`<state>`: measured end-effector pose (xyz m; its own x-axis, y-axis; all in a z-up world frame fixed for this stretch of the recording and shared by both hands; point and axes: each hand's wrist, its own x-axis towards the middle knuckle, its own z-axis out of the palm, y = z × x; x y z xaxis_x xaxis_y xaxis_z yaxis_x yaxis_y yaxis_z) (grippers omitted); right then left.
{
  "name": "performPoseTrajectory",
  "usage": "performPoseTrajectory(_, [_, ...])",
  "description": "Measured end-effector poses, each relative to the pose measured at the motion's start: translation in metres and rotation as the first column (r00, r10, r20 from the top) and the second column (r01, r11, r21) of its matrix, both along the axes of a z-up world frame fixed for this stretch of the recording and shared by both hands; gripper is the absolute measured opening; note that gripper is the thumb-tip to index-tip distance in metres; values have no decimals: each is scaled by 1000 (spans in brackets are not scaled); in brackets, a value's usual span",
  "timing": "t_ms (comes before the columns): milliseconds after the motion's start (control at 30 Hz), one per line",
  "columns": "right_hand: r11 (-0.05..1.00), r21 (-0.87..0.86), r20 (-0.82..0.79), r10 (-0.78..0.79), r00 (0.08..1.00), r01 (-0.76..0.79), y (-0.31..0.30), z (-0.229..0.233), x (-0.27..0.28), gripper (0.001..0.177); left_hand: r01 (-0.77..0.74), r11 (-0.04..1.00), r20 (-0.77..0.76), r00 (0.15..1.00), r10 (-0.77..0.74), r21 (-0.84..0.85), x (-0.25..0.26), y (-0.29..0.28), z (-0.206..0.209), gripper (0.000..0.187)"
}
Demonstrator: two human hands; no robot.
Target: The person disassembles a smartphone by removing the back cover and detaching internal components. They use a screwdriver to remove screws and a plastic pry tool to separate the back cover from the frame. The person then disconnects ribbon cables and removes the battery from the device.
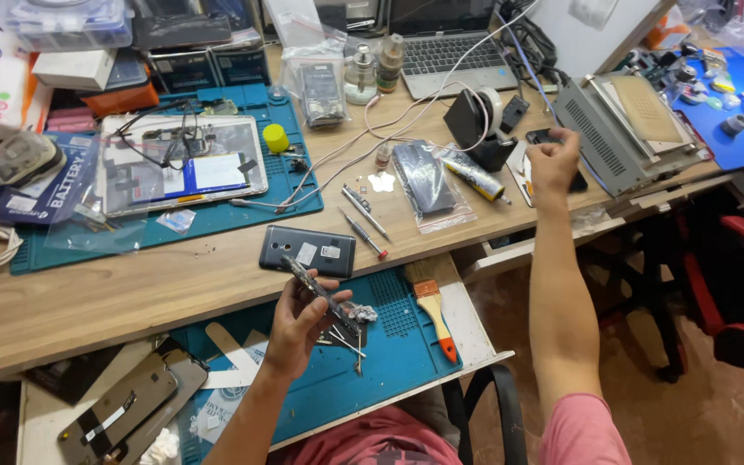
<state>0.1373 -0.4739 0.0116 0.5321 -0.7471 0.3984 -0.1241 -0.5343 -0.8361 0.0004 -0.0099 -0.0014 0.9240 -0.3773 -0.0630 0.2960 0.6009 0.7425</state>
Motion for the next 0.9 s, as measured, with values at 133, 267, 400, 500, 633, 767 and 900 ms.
performPoseTrajectory(133, [898, 25, 245, 420, 874, -439, 110, 77, -67, 42, -11, 1000, 25, 1000, 11, -1, 2, -1, -9, 64])
performPoseTrajectory(267, [617, 93, 313, 727, 611, -782, 188, 92, -109, 51, 31, 998, -13, 999, -32, -55, -2, -3, -9, 68])
performPoseTrajectory(400, [284, 287, 375, 846, 380, -915, 241, 78, -145, 64, 125, 990, 4, 992, -125, -60, -7, -5, 6, 72])
performPoseTrajectory(500, [117, 401, 467, 827, 312, -909, 264, 60, -158, 65, 168, 986, 32, 985, -168, -6, -9, -2, 16, 74])
performPoseTrajectory(633, [74, 453, 491, 811, 318, -889, 283, 47, -164, 58, 182, 982, 57, 981, -185, 55, -9, -1, 13, 75])
performPoseTrajectory(767, [22, 502, 562, 752, 345, -865, 289, 33, -166, 53, 186, 978, 77, 978, -194, 94, -8, 1, 14, 79])
performPoseTrajectory(900, [12, 531, 585, 718, 377, -847, 292, 24, -166, 48, 173, 983, 90, 980, -179, 63, -7, 2, 9, 79])
